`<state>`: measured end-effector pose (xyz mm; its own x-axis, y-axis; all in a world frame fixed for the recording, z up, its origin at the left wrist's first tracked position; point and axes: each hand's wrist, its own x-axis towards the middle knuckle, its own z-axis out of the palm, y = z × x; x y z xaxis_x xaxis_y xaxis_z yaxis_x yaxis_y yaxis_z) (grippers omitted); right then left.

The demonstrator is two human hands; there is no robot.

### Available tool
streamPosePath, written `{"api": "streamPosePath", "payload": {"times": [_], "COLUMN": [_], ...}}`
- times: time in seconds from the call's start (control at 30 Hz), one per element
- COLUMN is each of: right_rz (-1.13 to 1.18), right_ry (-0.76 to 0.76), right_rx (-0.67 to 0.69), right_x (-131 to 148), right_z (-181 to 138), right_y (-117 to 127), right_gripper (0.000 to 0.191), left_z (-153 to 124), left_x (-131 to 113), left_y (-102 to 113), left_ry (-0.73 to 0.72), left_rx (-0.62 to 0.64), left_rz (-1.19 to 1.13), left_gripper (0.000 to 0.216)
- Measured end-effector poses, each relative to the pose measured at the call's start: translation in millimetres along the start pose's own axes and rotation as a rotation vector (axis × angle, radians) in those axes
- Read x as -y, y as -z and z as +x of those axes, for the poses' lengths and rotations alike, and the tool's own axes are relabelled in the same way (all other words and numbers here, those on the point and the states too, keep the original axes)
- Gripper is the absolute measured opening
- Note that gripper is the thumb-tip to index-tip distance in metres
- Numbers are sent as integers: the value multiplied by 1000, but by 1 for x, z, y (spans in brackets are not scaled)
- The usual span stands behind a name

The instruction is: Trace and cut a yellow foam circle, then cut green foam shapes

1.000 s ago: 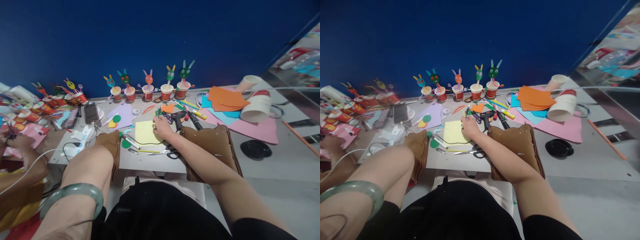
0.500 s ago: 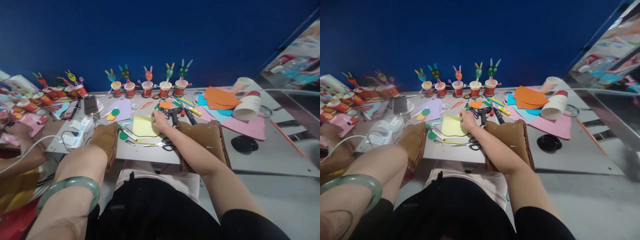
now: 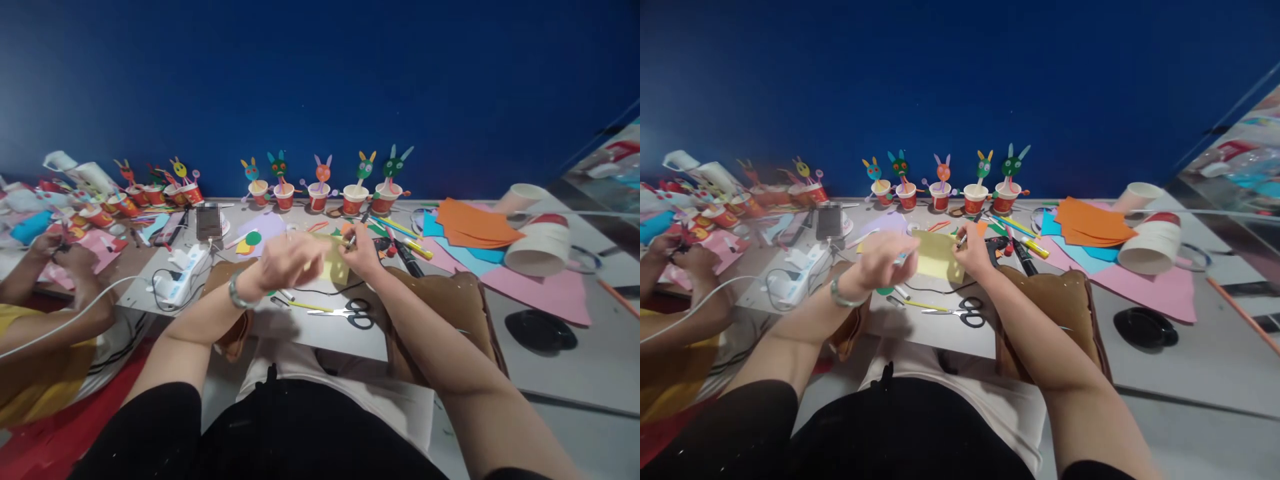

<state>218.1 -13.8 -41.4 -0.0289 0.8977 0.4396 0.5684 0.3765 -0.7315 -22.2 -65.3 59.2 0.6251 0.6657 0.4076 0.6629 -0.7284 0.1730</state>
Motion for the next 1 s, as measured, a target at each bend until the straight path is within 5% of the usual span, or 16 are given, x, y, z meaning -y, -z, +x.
{"api": "streamPosePath", "payload": {"times": [0.1, 0.2, 0.33, 0.47, 0.6, 0.77, 0.9, 1.0], "right_rz": [-1, -40, -112, -160, -289, -578, -749, -775], "right_ry": [52, 86, 117, 130, 100, -105, -206, -213], "right_rx": [79, 177, 238, 268, 267, 375, 578, 687], "right_x": [4, 8, 9, 8, 9, 27, 48, 60], "right_z": [-1, -5, -11, -15, -18, -16, -16, -17], "right_y": [6, 7, 5, 2, -1, -1, 1, 1], "right_gripper": [31, 29, 26, 23, 21, 39, 48, 43], "left_z": [24, 36, 37, 37, 35, 36, 42, 47], "left_x": [28, 49, 62, 74, 92, 112, 112, 109], "left_y": [-26, -48, -55, -54, -59, -70, -74, -74], "left_ry": [59, 98, 142, 197, 327, 562, 822, 930], "left_rx": [-24, 175, 426, 410, 260, -126, -629, -714], "left_rz": [-19, -106, -263, -462, -535, -580, -1048, -1307], "left_gripper": [40, 47, 30, 14, 3, 5, 9, 16]}}
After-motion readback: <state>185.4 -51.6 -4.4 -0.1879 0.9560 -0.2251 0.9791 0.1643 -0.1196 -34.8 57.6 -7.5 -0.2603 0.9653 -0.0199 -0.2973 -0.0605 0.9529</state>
